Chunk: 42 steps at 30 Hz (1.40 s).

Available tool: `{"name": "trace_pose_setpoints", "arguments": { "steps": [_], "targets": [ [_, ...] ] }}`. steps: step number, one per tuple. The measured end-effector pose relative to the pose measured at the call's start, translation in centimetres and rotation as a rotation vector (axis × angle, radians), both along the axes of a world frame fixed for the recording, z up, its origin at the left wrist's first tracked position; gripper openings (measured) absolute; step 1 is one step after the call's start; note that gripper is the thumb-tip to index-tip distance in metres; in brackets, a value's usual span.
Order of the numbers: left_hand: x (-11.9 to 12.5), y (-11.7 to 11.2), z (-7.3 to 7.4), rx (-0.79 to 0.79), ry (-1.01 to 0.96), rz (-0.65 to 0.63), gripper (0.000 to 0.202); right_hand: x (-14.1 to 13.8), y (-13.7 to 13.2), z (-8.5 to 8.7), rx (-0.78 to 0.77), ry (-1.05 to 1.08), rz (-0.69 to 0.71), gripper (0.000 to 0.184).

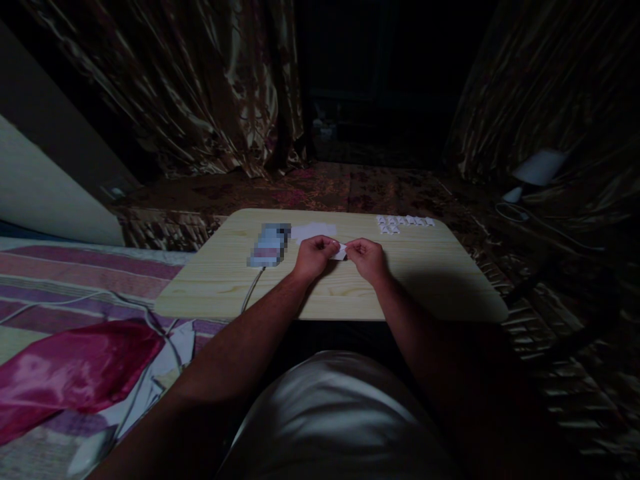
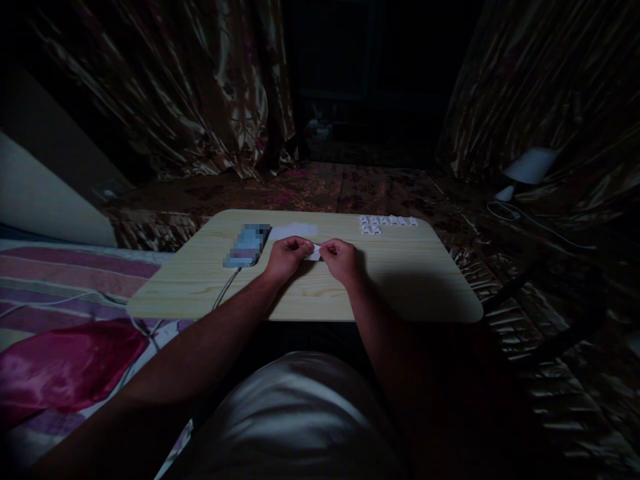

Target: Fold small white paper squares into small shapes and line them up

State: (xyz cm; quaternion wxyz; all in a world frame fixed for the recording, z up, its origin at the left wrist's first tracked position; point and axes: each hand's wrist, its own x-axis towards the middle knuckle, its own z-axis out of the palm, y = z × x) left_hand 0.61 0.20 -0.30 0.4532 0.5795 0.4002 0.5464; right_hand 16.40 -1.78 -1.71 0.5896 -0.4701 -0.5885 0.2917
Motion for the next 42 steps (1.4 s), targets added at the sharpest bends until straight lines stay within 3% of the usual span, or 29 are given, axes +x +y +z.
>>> {"name": "trace_pose_setpoints", "arguments": {
  "steps": [14,28,42],
  "targets": [
    [-0.01,0.01,0.10,-0.044,-0.016,0.007,0.032,-0.21,0.04,0.03,-0.033,0.093,0.046,0.020],
    [0.07,0.22,-0.29,-0.017,-0.014,-0.019,0.027,-0.06,0.06,-0.05,-0.012,-0.008,-0.003,0.015],
    [0.07,0.06,-0.07,-0.027,0.008,-0.053,0.032,-0.01,-0.01,0.06,-0.028,0.003,0.034,0.012]
  ]
}}
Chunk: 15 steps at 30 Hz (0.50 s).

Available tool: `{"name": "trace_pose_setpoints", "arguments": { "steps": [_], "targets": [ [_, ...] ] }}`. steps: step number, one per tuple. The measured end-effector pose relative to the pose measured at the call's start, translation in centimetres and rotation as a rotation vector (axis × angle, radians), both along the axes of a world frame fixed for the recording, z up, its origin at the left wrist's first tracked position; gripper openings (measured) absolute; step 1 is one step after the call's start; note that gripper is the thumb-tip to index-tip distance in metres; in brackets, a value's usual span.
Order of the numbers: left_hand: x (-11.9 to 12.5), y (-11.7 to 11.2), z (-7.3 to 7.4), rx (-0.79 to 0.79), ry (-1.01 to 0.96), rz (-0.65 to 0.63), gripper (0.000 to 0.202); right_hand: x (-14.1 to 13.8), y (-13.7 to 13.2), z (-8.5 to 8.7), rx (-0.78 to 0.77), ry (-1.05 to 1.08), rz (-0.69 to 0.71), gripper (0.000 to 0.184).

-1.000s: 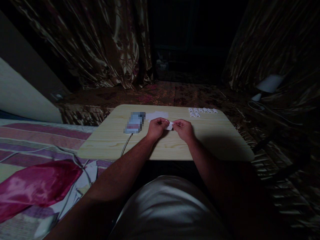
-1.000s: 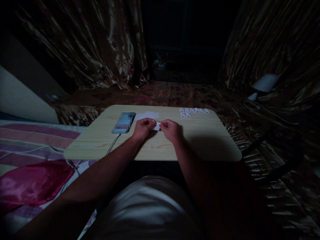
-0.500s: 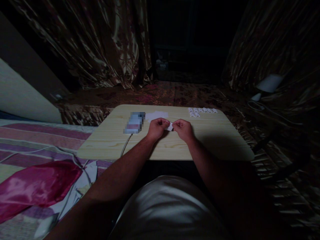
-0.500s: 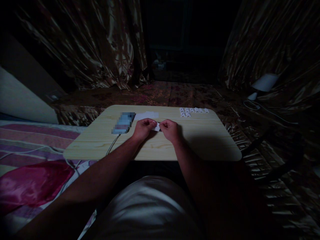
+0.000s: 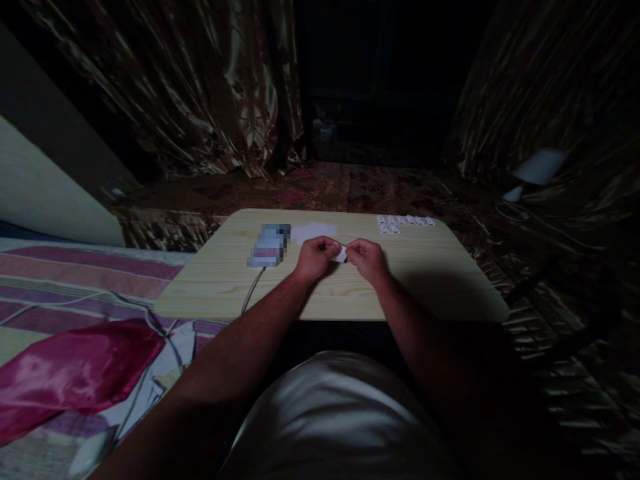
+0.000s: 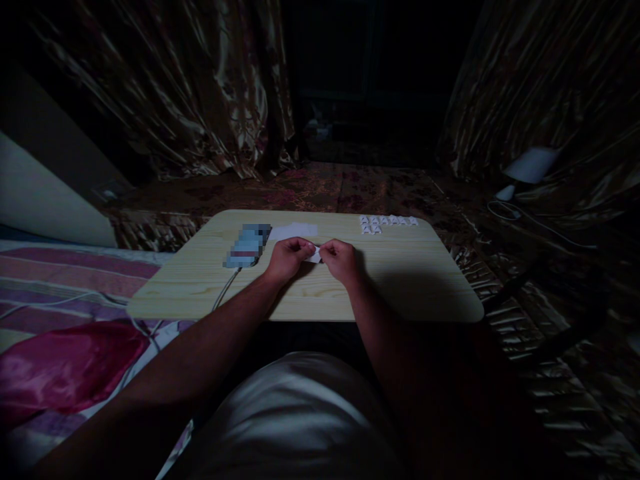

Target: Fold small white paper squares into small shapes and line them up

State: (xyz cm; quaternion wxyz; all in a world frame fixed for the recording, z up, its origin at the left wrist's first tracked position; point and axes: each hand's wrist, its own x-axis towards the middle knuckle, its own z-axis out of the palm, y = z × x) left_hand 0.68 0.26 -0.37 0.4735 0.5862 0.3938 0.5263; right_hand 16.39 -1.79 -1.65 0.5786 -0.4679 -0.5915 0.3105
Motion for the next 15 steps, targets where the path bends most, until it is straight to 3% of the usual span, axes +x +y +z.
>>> {"name": "trace_pose_setpoints", "arguments": {
  "steps": [15],
  "targets": [
    [-0.03,0.14,-0.22,0.004,-0.026,-0.013,0.033,0.13,0.07,0.07,-0.036,0.065,0.033,0.012]
  ]
}}
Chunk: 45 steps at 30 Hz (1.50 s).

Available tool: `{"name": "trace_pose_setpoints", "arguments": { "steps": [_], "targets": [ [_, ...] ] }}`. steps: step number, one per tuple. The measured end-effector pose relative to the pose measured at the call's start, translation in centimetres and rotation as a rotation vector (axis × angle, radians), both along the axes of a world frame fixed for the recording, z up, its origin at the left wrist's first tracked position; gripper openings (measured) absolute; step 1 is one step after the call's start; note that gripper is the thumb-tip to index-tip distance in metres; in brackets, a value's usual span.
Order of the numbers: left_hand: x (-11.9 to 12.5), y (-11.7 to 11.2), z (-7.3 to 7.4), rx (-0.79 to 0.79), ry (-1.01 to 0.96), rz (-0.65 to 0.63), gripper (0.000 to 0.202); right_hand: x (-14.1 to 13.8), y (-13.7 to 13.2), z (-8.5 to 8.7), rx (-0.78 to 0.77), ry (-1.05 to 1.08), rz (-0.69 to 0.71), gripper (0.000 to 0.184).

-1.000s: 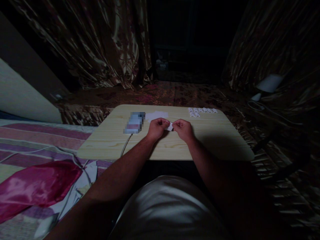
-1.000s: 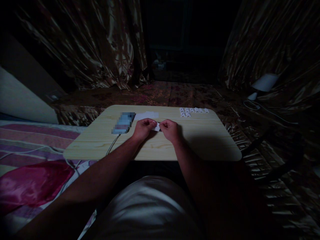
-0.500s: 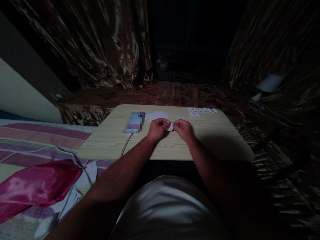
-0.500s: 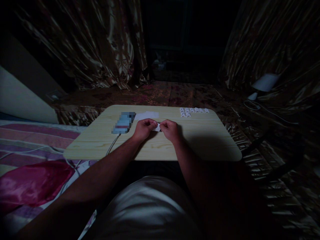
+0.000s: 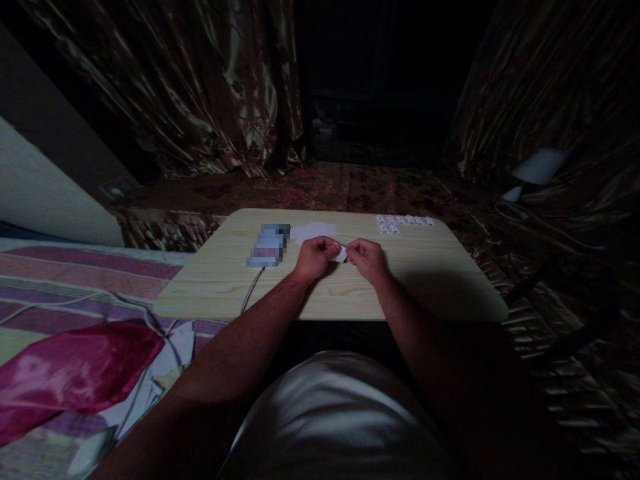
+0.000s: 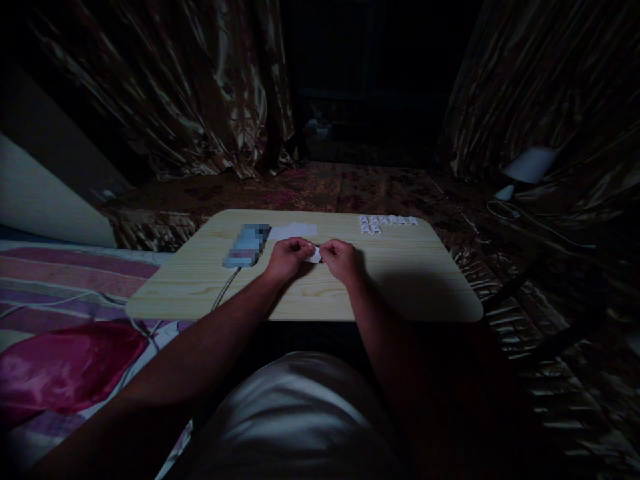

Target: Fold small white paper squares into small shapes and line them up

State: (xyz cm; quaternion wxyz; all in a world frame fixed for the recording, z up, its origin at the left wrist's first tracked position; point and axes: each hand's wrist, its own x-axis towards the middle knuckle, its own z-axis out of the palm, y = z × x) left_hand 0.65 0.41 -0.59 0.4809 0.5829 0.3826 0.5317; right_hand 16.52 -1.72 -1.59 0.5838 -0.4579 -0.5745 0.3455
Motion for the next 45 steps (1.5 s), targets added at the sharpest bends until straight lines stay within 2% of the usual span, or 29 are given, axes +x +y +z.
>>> {"name": "trace_pose_setpoints", "arguments": {
  "steps": [15,23,30,45],
  "targets": [
    [-0.06,-0.17,0.25,0.025,0.023,-0.019,0.032,0.14,-0.27,0.60,-0.077,0.055,0.024,0.015],
    [-0.11,0.02,-0.03,0.004,0.007,-0.028,0.031,-0.03,-0.06,0.23,-0.024,-0.027,-0.030,0.018],
    [-0.02,-0.19,0.33,-0.018,0.003,-0.012,0.033,-0.16,0.00,-0.20,0.041,-0.146,-0.115,0.021],
    [-0.03,0.24,-0.45,-0.045,0.031,-0.029,0.028,-0.30,-0.31,0.14,0.058,-0.163,-0.115,0.019]
  ]
}}
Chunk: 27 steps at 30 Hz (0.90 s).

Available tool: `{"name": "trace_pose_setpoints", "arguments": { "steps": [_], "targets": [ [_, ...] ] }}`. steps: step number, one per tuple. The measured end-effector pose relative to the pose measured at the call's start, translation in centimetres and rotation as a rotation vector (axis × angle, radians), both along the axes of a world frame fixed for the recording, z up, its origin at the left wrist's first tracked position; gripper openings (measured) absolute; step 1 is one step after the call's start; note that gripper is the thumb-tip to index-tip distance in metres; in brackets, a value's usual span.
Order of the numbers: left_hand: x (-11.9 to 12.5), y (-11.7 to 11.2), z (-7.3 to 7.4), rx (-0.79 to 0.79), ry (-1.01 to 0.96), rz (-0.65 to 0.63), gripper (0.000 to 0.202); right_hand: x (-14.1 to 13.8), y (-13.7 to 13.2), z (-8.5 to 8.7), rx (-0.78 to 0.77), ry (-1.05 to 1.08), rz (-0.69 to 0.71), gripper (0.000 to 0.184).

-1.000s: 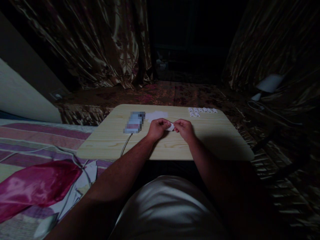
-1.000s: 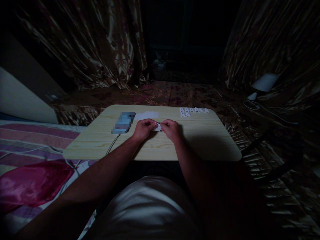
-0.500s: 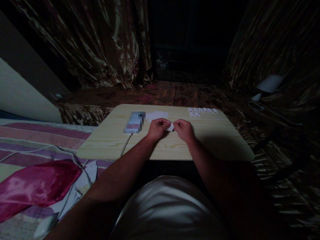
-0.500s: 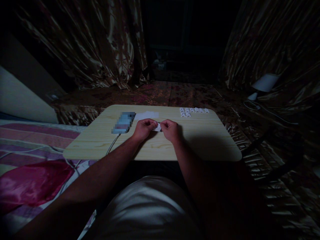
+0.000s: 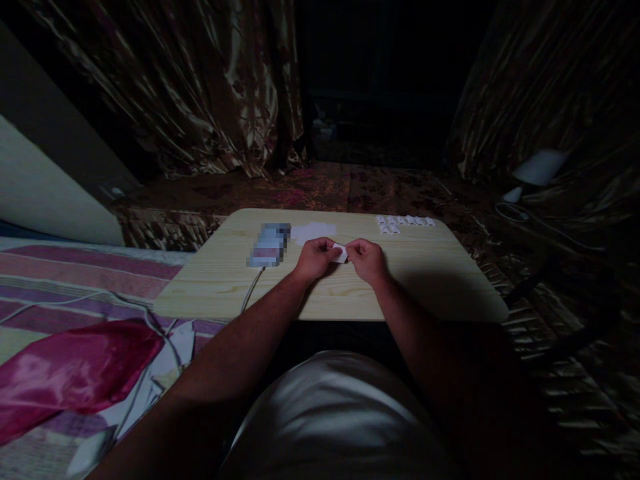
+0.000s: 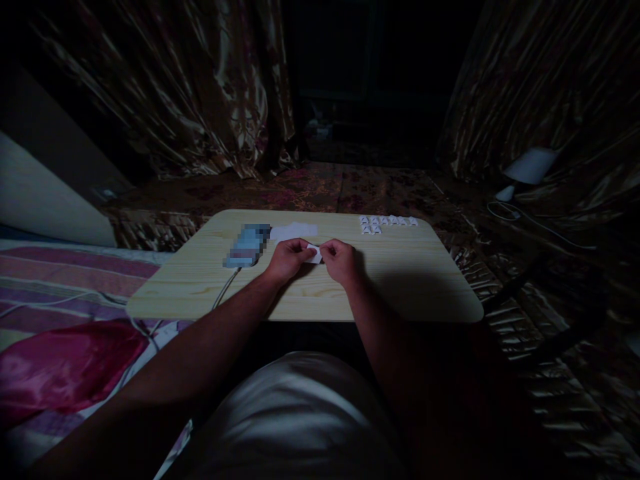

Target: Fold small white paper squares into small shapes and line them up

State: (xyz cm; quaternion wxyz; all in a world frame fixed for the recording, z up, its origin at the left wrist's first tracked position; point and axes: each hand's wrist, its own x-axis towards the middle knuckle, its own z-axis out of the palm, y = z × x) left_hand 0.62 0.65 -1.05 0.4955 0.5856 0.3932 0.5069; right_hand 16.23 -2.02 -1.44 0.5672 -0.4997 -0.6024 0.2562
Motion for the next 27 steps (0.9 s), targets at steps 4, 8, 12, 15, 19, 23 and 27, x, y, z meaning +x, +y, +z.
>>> {"name": "trace_pose_setpoints", "arguments": {
  "steps": [4,8,12,15,19,23,27],
  "targets": [
    [0.0,0.0,-0.1,-0.008,0.002,-0.006,0.029,0.1,-0.1,0.0,0.003,-0.027,-0.009,0.018],
    [0.0,0.0,0.0,-0.018,-0.004,-0.015,0.032,0.1,-0.1,0.0,0.009,-0.009,0.023,0.016],
    [0.1,-0.1,0.2,-0.029,-0.022,-0.023,0.034,-0.1,-0.1,0.0,0.006,0.006,0.024,0.015],
    [0.1,-0.2,0.3,-0.026,-0.058,-0.004,0.033,-0.1,-0.2,0.1,0.010,0.002,0.003,0.015],
    [0.0,-0.3,0.5,-0.011,-0.084,0.024,0.032,-0.2,-0.3,0.2,0.015,-0.024,-0.002,0.015],
    [-0.1,-0.3,0.7,-0.009,-0.091,0.022,0.030,-0.2,-0.5,0.4,0.017,-0.041,-0.001,0.013],
    [-0.1,-0.4,1.0,-0.020,-0.110,0.011,0.027,-0.3,-0.5,0.3,0.013,-0.015,0.025,0.012]
  ]
}}
